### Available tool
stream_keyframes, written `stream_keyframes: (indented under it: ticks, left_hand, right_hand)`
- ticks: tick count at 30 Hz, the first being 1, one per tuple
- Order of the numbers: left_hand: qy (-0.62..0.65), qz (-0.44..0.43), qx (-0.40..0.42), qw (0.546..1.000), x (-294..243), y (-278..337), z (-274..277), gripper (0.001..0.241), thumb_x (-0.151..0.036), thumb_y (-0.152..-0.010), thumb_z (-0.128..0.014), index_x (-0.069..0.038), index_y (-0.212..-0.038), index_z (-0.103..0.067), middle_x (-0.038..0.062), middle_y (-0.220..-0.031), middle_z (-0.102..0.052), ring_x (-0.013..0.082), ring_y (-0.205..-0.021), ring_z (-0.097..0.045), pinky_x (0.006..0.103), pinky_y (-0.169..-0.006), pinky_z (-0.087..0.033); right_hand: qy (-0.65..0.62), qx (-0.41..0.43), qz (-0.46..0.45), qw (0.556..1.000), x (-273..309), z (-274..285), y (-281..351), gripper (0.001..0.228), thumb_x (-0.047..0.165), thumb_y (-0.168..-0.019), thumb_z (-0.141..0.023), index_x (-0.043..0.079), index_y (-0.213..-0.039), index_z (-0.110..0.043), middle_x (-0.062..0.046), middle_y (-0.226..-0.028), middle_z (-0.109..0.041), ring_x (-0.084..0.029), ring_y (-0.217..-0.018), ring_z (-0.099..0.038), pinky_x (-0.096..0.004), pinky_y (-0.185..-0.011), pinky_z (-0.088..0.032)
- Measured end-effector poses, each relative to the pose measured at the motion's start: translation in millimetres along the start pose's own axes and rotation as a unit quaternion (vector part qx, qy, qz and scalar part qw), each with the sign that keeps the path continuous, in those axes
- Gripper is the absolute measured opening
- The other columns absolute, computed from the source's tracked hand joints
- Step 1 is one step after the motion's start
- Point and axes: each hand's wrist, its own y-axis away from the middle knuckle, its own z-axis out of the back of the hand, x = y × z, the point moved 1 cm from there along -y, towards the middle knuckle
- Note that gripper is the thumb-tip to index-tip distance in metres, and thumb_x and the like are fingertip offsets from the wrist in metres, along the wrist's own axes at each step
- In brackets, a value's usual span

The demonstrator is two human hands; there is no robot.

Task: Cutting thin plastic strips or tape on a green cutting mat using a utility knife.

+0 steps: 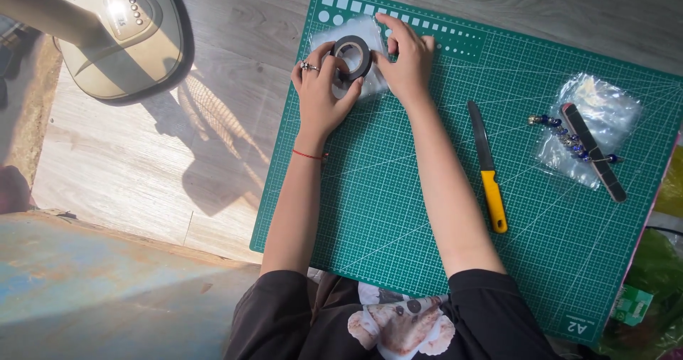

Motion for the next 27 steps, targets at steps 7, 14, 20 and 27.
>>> stream_keyframes:
  ticks: [7,14,20,27]
  left_hand:
    - [-0.012,-0.011,-0.014,1.0,3.9,-1.9,0.8,0.031,-0.041,-0.076,-0.058,-0.013,-0.085,-0.048,0.006,-0.12,-0.045,0.0244,-0.114,-0.041,0.0426,-0.093,-0.025]
    - [0.079,0.012,-0.138,0.987,-1.9,-2.7,7.9,0.036,-0.042,-0.084,-0.051,-0.009,-0.098,-0.051,0.006,-0.12,-0.043,0.0251,-0.116,-0.039,0.042,-0.093,-0.03]
    - [-0.036,0.118,-0.095,0.988,10.6,0.7,-9.3,0.034,-0.037,-0.09,-0.036,-0.011,-0.103,-0.054,0.008,-0.119,-0.044,0.0283,-0.119,-0.031,0.0492,-0.092,-0.024]
    - [-0.1,0.112,-0.058,0.987,15.8,1.9,-17.8,0.04,-0.037,-0.093,-0.029,-0.023,-0.102,-0.065,0.008,-0.129,-0.036,0.0315,-0.124,-0.021,0.0505,-0.095,-0.02]
  right_hand:
    - [-0.371,-0.1,-0.17,0.907,11.2,50.9,2.0,0.016,0.019,-0.092,-0.048,0.011,-0.103,-0.056,0.003,-0.071,-0.049,-0.008,-0.063,-0.043,-0.018,-0.056,-0.037]
    - [-0.159,-0.019,-0.02,0.987,-17.7,222.7,66.0,0.015,0.012,-0.102,-0.051,-0.002,-0.106,-0.055,-0.014,-0.104,-0.048,-0.025,-0.101,-0.047,-0.034,-0.09,-0.042]
    - [0.162,0.135,-0.174,0.962,-83.9,273.2,160.8,0.026,0.028,-0.079,-0.067,0.017,-0.103,-0.065,-0.013,-0.129,-0.04,-0.036,-0.114,-0.031,-0.054,-0.095,-0.026]
    - [0.164,0.096,-0.124,0.974,-104.7,260.5,197.3,0.029,0.023,-0.074,-0.069,0.022,-0.103,-0.063,-0.013,-0.142,-0.034,-0.036,-0.126,-0.025,-0.054,-0.103,-0.021]
